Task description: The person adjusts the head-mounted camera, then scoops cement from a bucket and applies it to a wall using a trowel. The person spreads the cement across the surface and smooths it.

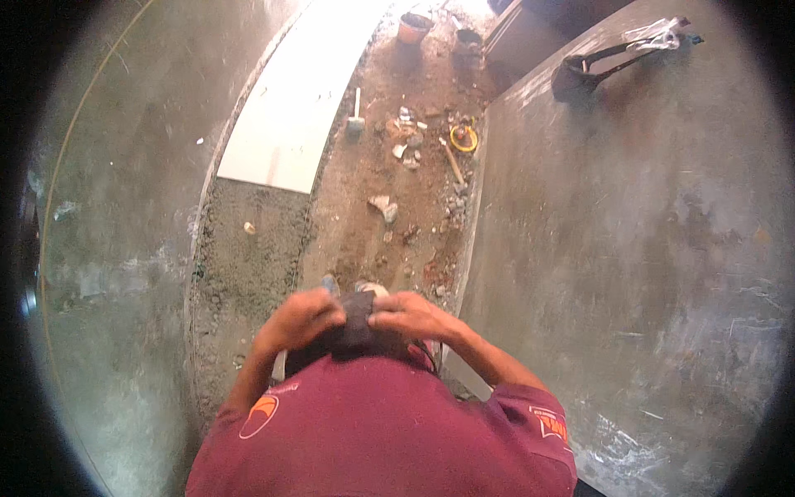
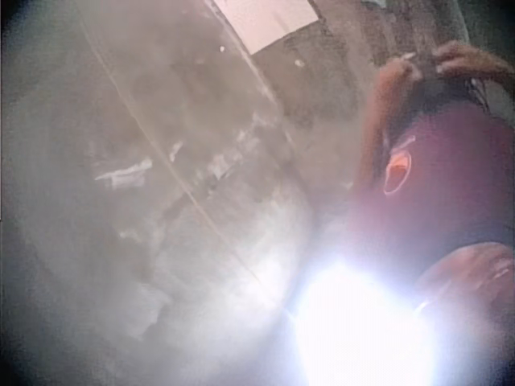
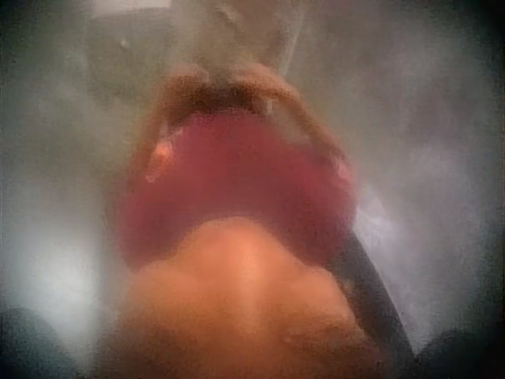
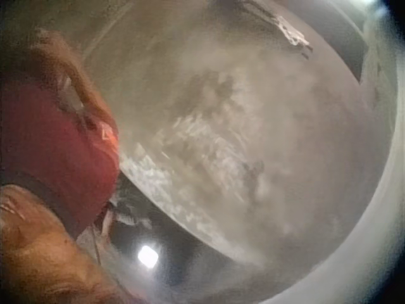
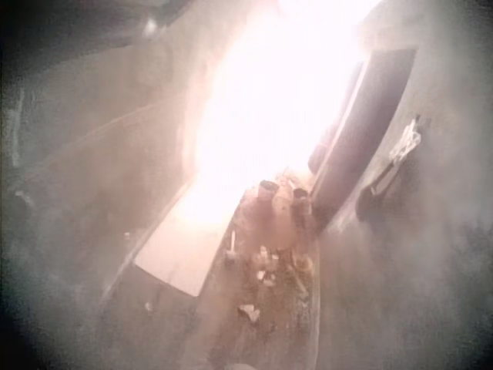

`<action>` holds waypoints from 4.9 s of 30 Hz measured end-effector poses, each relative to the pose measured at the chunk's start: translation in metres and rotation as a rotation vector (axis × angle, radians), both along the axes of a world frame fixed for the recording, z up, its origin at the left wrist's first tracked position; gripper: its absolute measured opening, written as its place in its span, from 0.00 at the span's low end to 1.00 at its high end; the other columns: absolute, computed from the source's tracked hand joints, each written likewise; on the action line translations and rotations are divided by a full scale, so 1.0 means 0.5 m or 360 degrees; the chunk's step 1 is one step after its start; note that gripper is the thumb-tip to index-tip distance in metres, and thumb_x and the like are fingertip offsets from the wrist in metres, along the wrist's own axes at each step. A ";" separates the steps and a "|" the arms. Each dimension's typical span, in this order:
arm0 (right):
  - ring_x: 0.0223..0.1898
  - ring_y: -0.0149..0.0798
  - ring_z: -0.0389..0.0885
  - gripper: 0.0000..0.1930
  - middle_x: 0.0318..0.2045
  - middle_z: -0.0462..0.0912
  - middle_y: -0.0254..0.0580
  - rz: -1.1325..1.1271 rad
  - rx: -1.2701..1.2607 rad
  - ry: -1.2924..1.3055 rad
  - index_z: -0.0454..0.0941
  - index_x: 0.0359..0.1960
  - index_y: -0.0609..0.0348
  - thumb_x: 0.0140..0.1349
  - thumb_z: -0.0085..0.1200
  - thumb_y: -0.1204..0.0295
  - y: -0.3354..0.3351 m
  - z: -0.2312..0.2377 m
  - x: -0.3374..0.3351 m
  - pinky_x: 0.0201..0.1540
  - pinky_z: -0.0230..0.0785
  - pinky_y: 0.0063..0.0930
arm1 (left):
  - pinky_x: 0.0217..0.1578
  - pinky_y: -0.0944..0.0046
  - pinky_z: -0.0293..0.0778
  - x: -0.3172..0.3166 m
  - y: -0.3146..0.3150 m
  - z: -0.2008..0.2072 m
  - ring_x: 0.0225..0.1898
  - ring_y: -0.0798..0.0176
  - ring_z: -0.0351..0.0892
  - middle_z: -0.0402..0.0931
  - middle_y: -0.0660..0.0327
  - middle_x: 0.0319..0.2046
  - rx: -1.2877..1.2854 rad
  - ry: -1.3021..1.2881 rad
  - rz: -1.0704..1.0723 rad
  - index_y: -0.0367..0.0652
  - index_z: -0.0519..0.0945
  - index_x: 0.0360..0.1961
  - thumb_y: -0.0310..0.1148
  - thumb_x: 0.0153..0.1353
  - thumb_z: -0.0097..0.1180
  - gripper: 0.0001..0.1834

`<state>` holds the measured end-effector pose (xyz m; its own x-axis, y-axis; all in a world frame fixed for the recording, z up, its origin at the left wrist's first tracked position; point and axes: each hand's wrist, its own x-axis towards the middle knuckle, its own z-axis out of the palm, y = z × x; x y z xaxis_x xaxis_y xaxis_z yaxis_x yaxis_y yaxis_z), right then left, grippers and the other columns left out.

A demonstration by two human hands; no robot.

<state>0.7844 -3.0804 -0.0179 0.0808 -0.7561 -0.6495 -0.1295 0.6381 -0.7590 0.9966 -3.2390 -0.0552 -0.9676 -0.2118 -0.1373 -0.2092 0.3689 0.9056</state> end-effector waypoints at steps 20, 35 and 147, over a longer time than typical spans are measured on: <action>0.28 0.44 0.81 0.11 0.26 0.80 0.44 -0.0105 -0.0797 0.0717 0.77 0.34 0.62 0.64 0.60 0.66 0.019 -0.006 -0.091 0.34 0.73 0.34 | 0.33 0.51 0.75 -0.109 0.006 0.033 0.35 0.45 0.78 0.72 0.54 0.34 -0.0171 0.0228 0.0240 0.41 0.76 0.37 0.33 0.64 0.59 0.08; 0.30 0.40 0.78 0.11 0.28 0.79 0.43 0.0292 -0.0349 -0.0016 0.77 0.33 0.61 0.67 0.57 0.65 0.051 0.009 -0.254 0.35 0.70 0.35 | 0.30 0.55 0.75 -0.194 0.057 0.088 0.30 0.52 0.77 0.71 0.58 0.29 -0.0176 0.0068 0.0096 0.45 0.80 0.37 0.34 0.60 0.64 0.08; 0.36 0.37 0.77 0.09 0.27 0.76 0.29 0.1433 -0.1452 0.1023 0.77 0.42 0.42 0.59 0.56 0.65 -0.003 -0.135 -0.304 0.46 0.65 0.35 | 0.44 0.52 0.71 -0.203 0.098 -0.069 0.41 0.47 0.73 0.71 0.52 0.34 -0.0264 -0.0150 0.0046 0.40 0.75 0.39 0.33 0.68 0.53 0.07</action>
<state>0.6322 -3.0820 -0.0855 0.6312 -0.7714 -0.0809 -0.6925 -0.5135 -0.5068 0.8950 -3.1898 -0.0898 -0.9453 -0.2665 -0.1880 -0.3030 0.5042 0.8087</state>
